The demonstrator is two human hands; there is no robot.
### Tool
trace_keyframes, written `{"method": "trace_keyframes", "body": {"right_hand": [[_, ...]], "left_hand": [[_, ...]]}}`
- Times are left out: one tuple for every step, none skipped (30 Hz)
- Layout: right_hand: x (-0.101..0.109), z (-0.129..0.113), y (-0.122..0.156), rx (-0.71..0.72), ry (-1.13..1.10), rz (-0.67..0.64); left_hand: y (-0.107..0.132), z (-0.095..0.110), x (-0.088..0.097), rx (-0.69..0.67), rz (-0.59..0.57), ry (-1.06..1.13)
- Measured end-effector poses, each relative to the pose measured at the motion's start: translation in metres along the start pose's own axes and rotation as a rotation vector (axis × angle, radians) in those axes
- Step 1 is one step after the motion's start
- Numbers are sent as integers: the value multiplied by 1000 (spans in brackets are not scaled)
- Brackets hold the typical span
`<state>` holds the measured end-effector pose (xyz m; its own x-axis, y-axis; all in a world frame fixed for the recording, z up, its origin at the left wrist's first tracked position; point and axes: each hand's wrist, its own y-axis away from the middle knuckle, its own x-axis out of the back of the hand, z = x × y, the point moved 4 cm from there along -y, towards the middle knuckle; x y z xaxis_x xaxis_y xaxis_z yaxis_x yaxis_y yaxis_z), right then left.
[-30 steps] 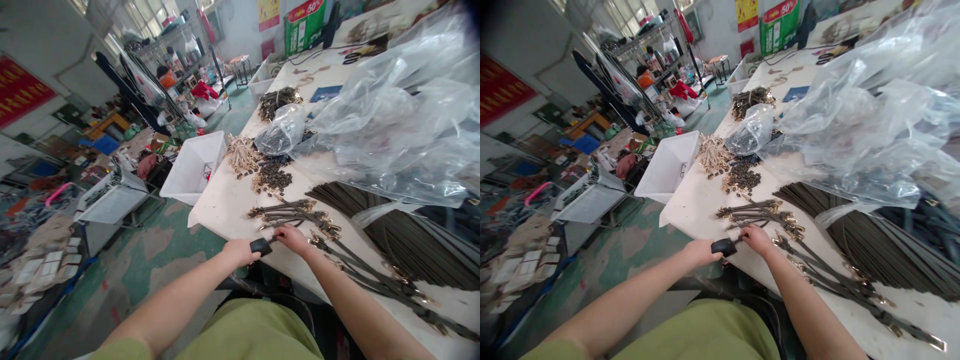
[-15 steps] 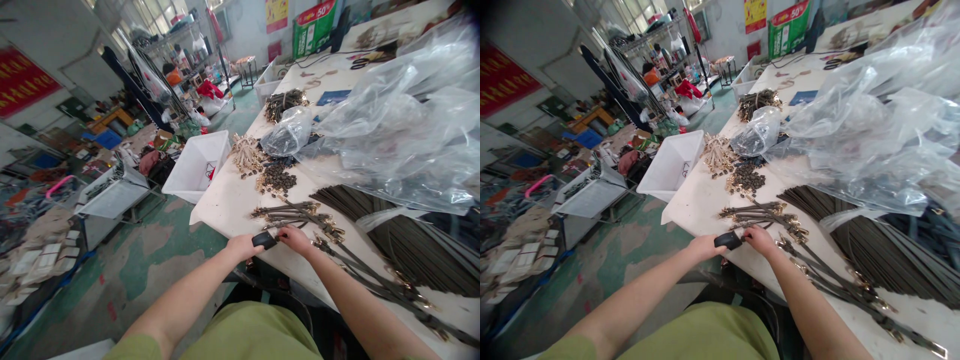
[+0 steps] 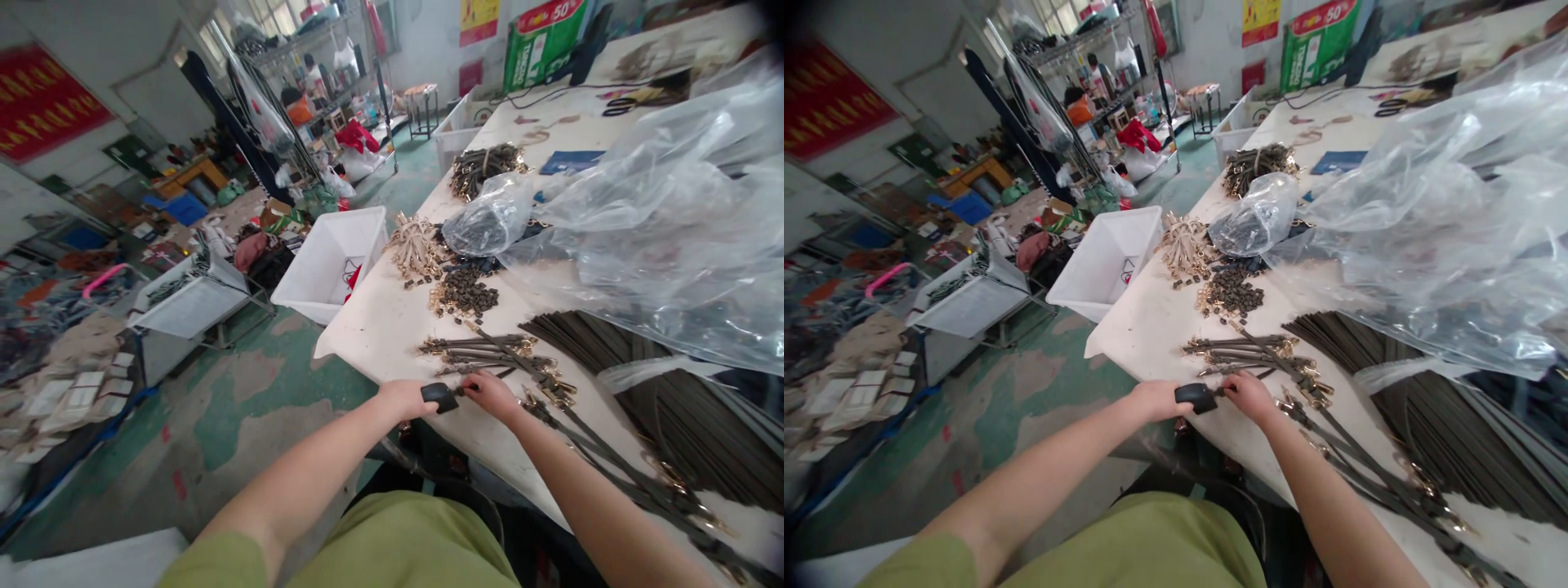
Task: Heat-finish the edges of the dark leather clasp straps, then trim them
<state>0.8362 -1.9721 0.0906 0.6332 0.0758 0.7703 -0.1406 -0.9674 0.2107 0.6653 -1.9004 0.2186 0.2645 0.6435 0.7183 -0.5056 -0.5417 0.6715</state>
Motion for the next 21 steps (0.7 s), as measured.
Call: {"method": "trace_keyframes", "body": {"right_hand": [[0, -1, 0, -1, 5, -3], [0, -2, 0, -4, 14, -5], [0, -3, 1, -8, 27, -7], [0, -4, 4, -14, 45, -11], [0, -5, 7, -23, 69, -17], [1, -6, 11, -34, 98, -29], [2, -7, 16, -46, 131, -51], [3, -8, 21, -60, 167, -78], [5, -9, 24, -74, 203, -99], [8, -12, 27, -81, 237, -107], [12, -16, 27, -81, 266, -96], [17, -21, 25, -70, 290, -68], [21, -27, 21, -51, 310, -29], [24, -34, 15, -26, 326, 8], [26, -40, 7, -2, 339, 32], [26, -46, -1, 17, 351, 34], [24, -52, -9, 34, 360, 15], [20, -55, -16, 46, 365, -20], [16, -58, -22, 54, 365, -61], [11, -59, -26, 62, 359, -99], [6, -59, -28, 71, 346, -130]], "left_hand": [[2, -4, 1, 11, 4, -15], [5, -9, 1, 23, 20, -39], [8, -13, 1, 30, 41, -63], [11, -17, 0, 30, 62, -70], [13, -21, -2, 28, 77, -75], [15, -23, -3, 24, 81, -77], [16, -25, -4, 22, 80, -77], [18, -27, -3, 21, 85, -75], [19, -30, -3, 21, 96, -69], [20, -33, -1, 22, 106, -56], [21, -36, -1, 27, 111, -40], [23, -40, 0, 33, 109, -23], [25, -44, -1, 41, 103, -6], [27, -48, -2, 48, 94, 7], [28, -52, -3, 52, 87, 17], [29, -54, -4, 54, 84, 23], [30, -56, -5, 52, 82, 30], [31, -57, -6, 49, 78, 37], [31, -59, -7, 49, 75, 43], [31, -60, -8, 53, 72, 47], [31, -61, -8, 61, 70, 48]]}}
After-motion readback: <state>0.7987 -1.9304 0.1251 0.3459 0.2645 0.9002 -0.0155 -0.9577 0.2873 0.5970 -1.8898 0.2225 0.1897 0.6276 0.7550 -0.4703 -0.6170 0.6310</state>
